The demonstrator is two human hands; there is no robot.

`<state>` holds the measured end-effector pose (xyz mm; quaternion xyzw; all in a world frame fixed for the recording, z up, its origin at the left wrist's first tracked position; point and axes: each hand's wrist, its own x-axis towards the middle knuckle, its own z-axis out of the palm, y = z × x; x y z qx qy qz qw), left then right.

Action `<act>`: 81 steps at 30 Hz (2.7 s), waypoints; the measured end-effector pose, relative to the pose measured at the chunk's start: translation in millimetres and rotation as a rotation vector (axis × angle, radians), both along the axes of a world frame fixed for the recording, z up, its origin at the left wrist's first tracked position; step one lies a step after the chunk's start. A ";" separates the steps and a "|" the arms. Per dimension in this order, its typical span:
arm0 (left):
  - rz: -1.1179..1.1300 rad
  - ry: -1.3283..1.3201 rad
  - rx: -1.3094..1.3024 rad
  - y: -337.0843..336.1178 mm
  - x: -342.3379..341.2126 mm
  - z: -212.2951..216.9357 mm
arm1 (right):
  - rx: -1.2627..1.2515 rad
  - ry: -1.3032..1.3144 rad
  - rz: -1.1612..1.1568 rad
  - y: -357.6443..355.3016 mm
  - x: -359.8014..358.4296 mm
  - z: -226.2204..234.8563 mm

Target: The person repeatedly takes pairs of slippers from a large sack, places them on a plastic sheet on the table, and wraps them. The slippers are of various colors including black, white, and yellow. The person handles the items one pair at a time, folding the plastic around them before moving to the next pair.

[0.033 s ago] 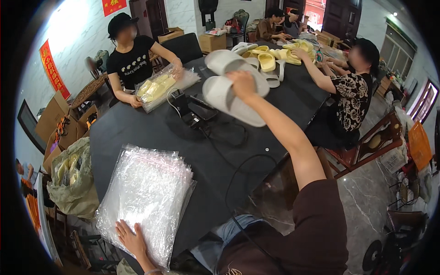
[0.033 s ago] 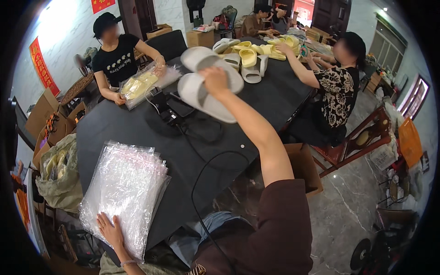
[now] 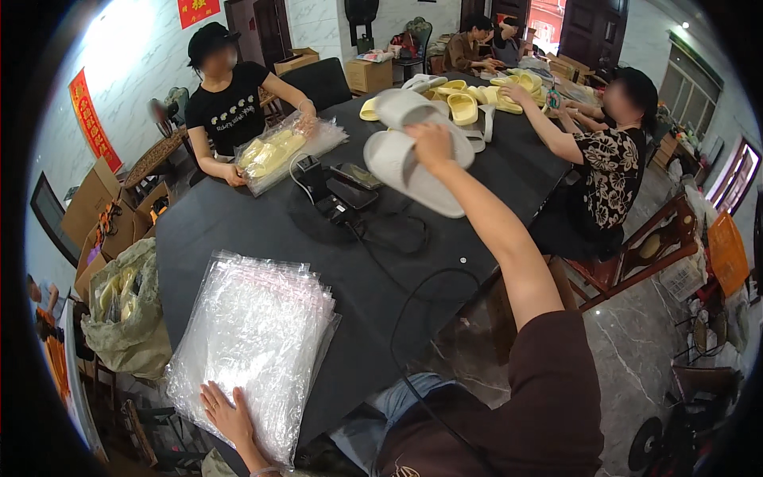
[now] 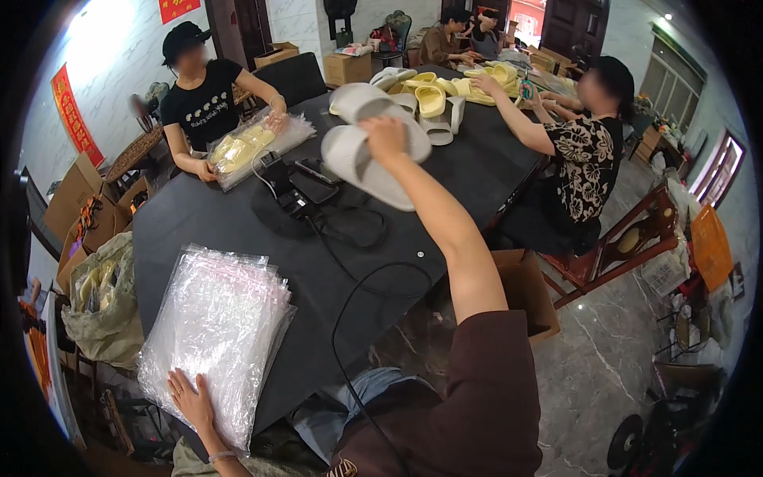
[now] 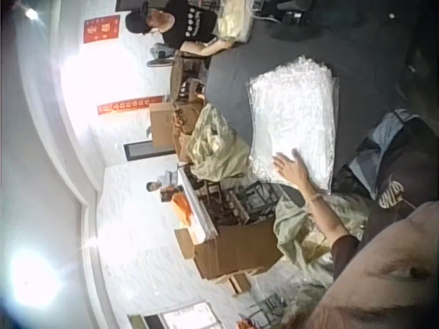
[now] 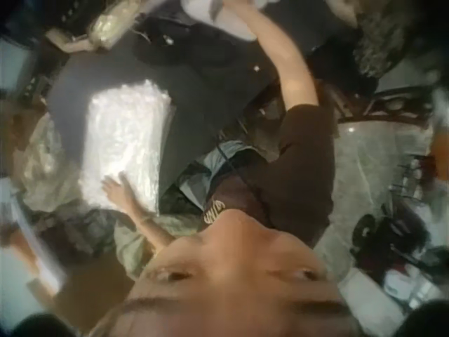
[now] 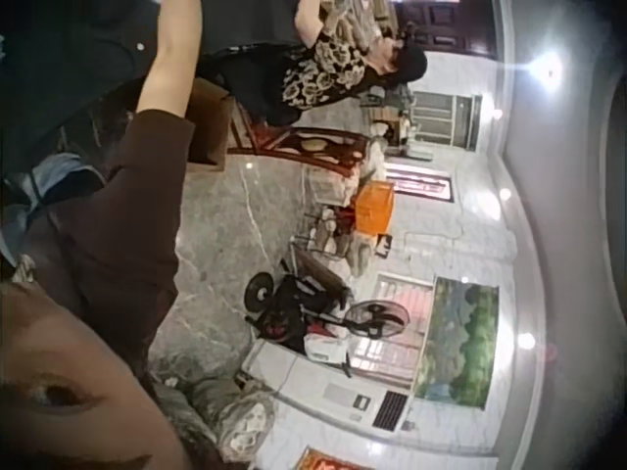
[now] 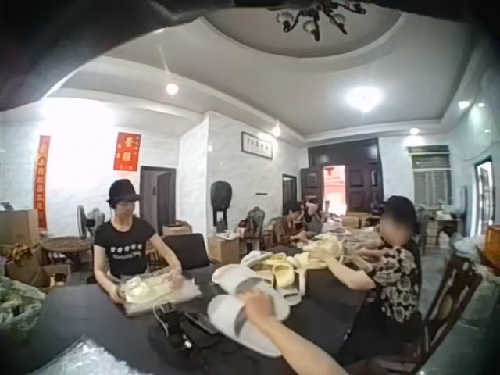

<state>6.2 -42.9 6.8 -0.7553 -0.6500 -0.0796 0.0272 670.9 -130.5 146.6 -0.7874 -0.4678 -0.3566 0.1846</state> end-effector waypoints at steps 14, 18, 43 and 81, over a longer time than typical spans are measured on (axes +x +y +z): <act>-0.013 -0.059 0.023 1.0 -12.6 -4.3 | 0.060 0.144 0.666 123.7 -204.3 -14.5; -0.074 -0.125 0.090 6.3 -11.2 -8.9 | -0.141 0.076 0.993 144.4 -341.2 -28.4; 0.485 -0.785 0.812 -181.5 -68.8 -39.8 | -0.346 0.276 1.325 145.9 -512.5 -150.7; 0.663 -0.769 0.665 -371.4 -150.0 179.7 | -0.294 0.376 1.319 143.7 -495.6 -153.0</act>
